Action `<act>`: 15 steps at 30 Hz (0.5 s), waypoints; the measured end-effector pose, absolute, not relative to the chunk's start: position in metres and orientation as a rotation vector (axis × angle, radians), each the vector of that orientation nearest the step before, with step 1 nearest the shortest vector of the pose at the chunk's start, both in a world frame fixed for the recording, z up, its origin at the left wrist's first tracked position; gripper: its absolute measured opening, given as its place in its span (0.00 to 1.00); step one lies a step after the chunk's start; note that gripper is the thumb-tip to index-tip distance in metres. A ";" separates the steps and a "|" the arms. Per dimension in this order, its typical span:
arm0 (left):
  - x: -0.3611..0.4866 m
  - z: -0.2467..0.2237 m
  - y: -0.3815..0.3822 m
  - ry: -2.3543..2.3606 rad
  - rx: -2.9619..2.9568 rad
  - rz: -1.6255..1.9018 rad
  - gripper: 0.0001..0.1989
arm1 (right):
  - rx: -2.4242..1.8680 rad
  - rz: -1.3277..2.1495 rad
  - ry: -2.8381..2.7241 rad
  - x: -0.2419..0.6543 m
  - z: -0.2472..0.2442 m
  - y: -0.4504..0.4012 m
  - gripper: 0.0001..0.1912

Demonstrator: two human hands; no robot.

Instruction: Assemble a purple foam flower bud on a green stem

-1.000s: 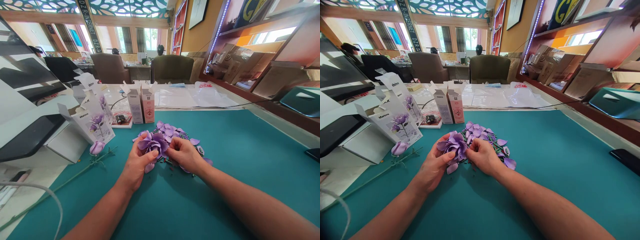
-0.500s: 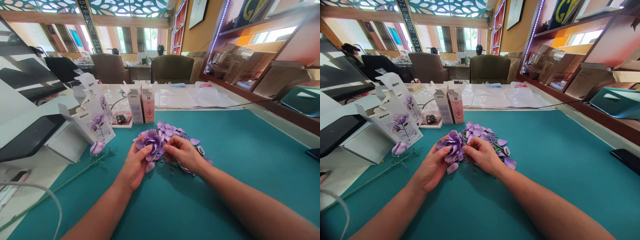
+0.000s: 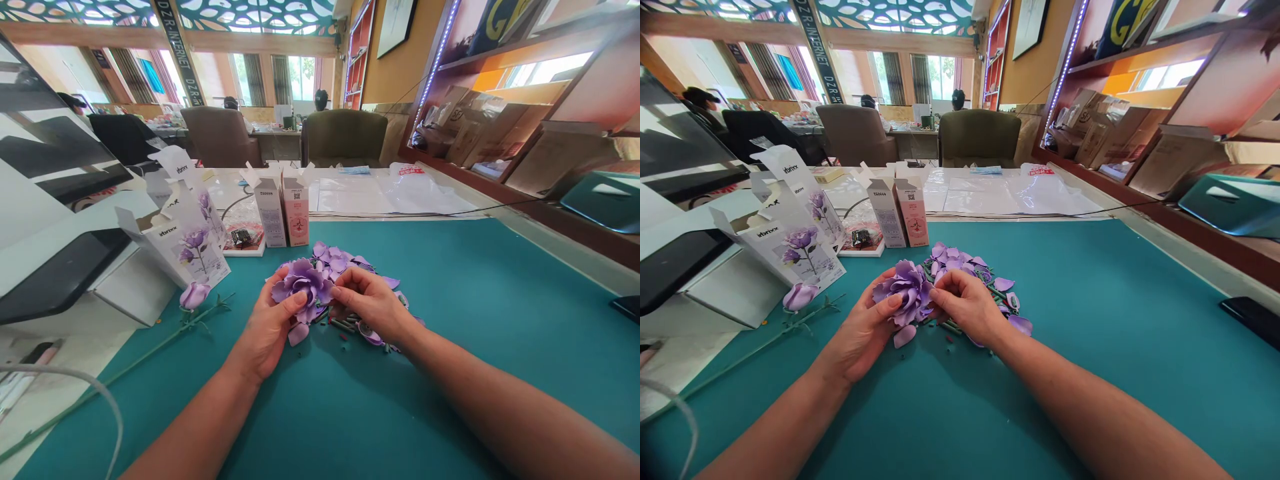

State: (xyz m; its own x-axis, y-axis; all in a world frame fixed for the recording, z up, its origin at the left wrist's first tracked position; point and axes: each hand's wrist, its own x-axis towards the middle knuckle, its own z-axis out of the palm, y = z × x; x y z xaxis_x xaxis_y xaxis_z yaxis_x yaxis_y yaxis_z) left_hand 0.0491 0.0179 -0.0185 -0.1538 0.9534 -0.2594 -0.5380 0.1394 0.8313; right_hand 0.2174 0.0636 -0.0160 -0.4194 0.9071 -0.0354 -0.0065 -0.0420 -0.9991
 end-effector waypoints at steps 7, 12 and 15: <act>0.050 -0.022 0.019 0.956 0.579 1.386 0.25 | -0.976 1.562 -1.525 0.221 -0.015 0.067 0.18; 0.047 -0.021 0.020 0.946 0.512 1.369 0.18 | -1.050 1.361 -1.586 0.240 0.000 0.079 0.16; 0.044 -0.022 0.020 0.910 0.497 1.346 0.16 | -1.179 1.076 -1.741 0.261 0.009 0.094 0.11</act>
State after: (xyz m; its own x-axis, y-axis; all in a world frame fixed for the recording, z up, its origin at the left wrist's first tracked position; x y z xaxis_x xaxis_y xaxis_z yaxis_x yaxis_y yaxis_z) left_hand 0.0436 0.0205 -0.0218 -0.0310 0.9624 -0.2698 -0.6090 0.1959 0.7686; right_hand 0.2615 0.0943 0.0094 -0.2845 0.9500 0.1289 0.3093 0.2182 -0.9256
